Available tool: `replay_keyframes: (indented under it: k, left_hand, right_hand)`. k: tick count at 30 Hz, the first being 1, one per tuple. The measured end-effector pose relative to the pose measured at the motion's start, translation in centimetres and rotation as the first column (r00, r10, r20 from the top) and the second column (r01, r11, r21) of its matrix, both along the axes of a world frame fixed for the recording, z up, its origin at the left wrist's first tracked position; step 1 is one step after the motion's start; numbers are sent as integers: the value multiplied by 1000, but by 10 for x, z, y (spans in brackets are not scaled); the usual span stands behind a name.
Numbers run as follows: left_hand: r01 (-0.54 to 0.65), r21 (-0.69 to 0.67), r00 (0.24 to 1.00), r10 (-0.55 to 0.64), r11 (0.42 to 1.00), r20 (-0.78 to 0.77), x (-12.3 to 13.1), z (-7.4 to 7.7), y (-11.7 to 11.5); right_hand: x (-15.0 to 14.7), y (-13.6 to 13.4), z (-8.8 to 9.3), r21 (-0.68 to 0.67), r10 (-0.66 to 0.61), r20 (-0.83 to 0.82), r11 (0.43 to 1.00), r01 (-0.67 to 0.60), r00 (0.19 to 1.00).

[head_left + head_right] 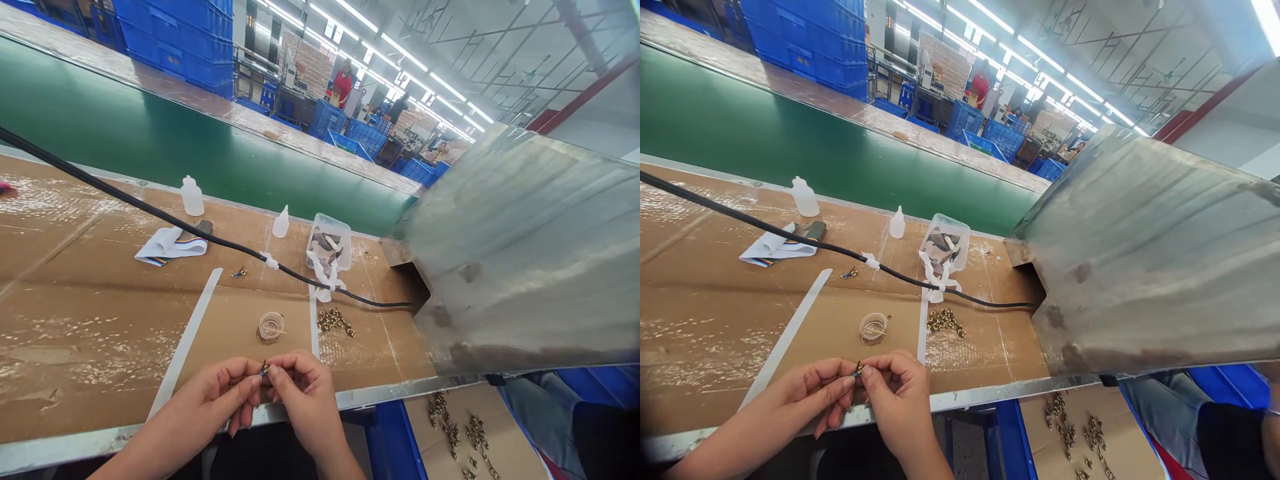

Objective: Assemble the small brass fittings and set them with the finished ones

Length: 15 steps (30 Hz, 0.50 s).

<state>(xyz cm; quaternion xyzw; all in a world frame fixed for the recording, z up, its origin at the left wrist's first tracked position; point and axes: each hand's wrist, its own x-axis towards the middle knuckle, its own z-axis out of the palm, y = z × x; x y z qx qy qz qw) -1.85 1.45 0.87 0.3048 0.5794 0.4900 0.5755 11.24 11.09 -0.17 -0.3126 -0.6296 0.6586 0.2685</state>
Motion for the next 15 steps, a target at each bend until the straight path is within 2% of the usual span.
replay_keyframes:
  k: [6, 15]
  left_hand:
    - [8, 4, 999, -8, 1000, -34, 1, 0, -2]
    - [24, 10, 998, -23, 1000, -61, 1, 1, -3]
  right_hand:
    - [-1, 0, -1, -28, 3, -31, 1000, -4, 1000]
    - [2, -1, -2, 53, 11, -45, 999, -9, 999]
